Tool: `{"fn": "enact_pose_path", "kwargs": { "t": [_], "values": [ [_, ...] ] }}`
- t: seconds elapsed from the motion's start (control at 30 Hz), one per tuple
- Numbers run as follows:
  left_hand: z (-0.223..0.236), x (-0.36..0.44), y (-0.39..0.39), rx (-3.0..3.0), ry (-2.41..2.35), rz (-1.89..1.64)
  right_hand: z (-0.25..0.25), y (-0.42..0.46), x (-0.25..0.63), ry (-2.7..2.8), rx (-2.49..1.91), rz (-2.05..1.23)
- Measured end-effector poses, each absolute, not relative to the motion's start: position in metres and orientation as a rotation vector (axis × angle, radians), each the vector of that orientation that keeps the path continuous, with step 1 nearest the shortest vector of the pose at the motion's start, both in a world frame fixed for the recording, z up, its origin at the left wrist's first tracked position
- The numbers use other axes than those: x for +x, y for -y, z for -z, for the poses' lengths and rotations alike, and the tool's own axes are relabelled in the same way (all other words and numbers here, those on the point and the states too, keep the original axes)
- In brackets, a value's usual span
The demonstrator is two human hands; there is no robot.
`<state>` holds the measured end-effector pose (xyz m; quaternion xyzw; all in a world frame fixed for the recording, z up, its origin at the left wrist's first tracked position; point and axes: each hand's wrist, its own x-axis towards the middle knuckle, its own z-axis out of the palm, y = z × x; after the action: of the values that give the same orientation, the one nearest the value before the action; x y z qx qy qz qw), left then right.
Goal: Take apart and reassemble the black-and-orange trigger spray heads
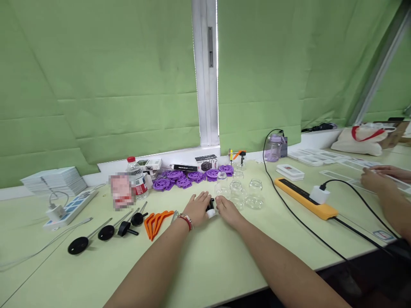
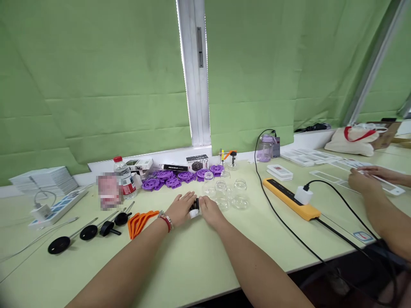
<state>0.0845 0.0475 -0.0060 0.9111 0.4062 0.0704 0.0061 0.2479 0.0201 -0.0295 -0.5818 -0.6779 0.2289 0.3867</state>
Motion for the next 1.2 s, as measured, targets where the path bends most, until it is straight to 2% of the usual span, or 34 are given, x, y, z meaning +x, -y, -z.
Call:
{"fn": "enact_pose_path", "kwargs": {
  "t": [0.2, 0.33, 0.47, 0.8, 1.2],
  "values": [
    [-0.015, 0.018, -0.026, 2.821, -1.382, -0.676, 0.024, -0.015, 0.248, 1.792, -1.489, -0.555],
    [-0.01, -0.036, -0.023, 2.473, -1.781, -1.084, 0.025, -0.014, 0.247, 1.863, -1.541, -0.537],
    [-0.002, -0.068, -0.027, 2.197, -1.96, -1.314, 0.03, -0.015, 0.246, 1.887, -1.569, -0.516],
    [0.004, -0.067, -0.031, 2.353, -1.869, -1.272, 0.038, -0.016, 0.246, 1.9, -1.584, -0.537],
    [0.009, -0.074, -0.033, 2.202, -1.919, -1.181, 0.039, -0.016, 0.246, 1.932, -1.569, -0.489]
  ]
}}
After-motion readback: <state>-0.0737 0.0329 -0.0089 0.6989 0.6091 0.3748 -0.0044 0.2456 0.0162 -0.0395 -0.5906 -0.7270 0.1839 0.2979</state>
